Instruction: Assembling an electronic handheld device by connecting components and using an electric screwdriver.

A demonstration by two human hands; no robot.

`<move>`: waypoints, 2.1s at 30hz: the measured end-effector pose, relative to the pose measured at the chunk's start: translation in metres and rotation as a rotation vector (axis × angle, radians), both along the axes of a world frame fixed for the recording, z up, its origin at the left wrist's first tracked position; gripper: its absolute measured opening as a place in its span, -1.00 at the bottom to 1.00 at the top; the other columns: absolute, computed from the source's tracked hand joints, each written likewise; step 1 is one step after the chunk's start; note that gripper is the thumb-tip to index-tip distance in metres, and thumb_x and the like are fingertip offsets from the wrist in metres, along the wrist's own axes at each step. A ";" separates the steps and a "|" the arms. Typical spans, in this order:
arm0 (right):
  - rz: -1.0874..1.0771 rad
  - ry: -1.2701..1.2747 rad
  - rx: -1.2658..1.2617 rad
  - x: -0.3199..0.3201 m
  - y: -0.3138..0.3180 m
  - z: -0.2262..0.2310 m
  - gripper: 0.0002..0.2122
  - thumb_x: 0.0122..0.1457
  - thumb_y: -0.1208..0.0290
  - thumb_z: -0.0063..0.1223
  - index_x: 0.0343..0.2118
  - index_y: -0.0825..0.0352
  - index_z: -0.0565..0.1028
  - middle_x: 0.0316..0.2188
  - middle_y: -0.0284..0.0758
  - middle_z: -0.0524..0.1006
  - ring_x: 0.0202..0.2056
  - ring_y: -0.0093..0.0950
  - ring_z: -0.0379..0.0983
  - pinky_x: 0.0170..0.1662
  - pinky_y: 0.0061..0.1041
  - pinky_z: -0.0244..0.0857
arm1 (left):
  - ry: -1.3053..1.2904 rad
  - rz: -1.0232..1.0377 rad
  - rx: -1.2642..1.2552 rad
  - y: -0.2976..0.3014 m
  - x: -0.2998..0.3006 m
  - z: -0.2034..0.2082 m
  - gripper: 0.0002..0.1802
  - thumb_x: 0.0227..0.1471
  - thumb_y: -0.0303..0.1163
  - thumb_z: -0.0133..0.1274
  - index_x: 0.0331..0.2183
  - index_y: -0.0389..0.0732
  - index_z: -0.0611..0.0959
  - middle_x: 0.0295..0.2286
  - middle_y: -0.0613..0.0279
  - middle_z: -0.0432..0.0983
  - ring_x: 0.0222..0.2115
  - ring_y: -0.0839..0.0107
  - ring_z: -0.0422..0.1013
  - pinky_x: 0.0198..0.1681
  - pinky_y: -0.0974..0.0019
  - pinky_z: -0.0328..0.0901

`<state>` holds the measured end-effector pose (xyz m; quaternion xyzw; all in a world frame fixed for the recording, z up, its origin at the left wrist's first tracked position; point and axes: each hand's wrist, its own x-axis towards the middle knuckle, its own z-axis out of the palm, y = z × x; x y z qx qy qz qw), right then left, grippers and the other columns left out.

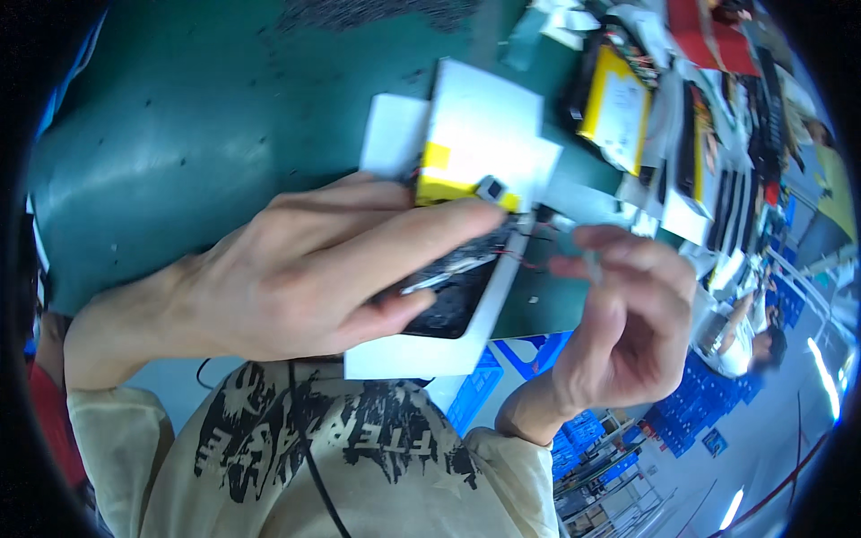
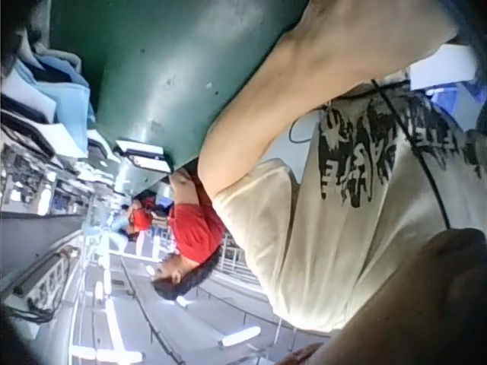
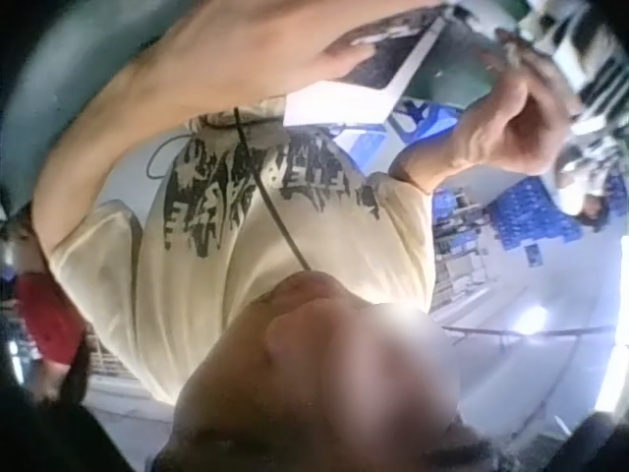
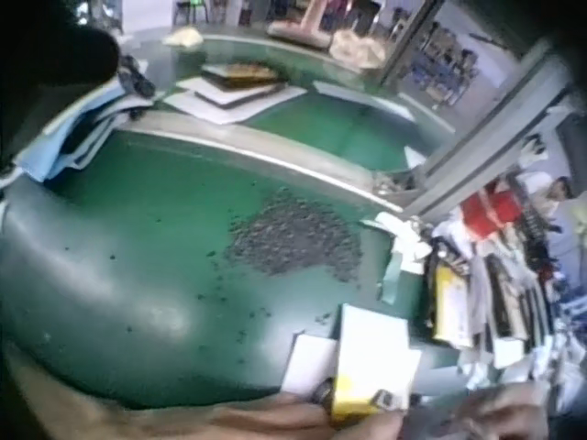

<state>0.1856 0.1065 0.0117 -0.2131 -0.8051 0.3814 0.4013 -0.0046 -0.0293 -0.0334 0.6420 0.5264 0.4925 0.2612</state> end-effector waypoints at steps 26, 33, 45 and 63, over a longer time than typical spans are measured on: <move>-0.107 -0.634 0.717 -0.001 0.063 0.011 -0.78 -0.04 0.75 0.28 -0.31 0.37 0.63 -0.28 -0.30 0.67 -0.28 -0.39 0.63 -0.17 -0.46 0.51 | 0.002 -0.047 -0.011 -0.001 -0.003 0.008 -0.15 -0.18 -0.63 0.31 0.20 -0.42 0.40 -0.31 0.05 0.58 -0.43 0.28 0.46 -0.24 0.20 0.43; -0.154 -0.581 0.544 0.002 0.061 0.007 -0.70 0.02 0.72 0.28 -0.15 0.35 0.62 -0.21 -0.26 0.66 -0.34 -0.46 0.63 -0.31 -0.54 0.52 | 0.001 -0.039 -0.010 -0.001 -0.002 0.008 -0.14 -0.19 -0.63 0.31 0.20 -0.42 0.40 -0.31 0.06 0.58 -0.45 0.28 0.45 -0.24 0.20 0.42; -0.131 -0.661 0.683 0.004 0.062 0.005 -0.76 0.05 0.67 0.26 -0.19 0.32 0.69 -0.13 -0.33 0.64 -0.16 -0.39 0.63 -0.12 -0.44 0.52 | 0.000 -0.031 -0.005 -0.004 -0.002 0.007 -0.15 -0.18 -0.62 0.31 0.20 -0.42 0.40 -0.30 0.05 0.58 -0.43 0.28 0.46 -0.22 0.20 0.42; -0.174 -0.450 0.459 0.011 0.056 -0.001 -0.68 0.01 0.67 0.31 -0.11 0.44 0.60 -0.06 -0.12 0.59 -0.19 -0.39 0.61 -0.29 -0.52 0.59 | -0.009 -0.048 -0.013 0.001 -0.002 0.006 -0.16 -0.17 -0.62 0.30 0.20 -0.40 0.40 -0.29 0.05 0.58 -0.44 0.30 0.47 -0.21 0.20 0.43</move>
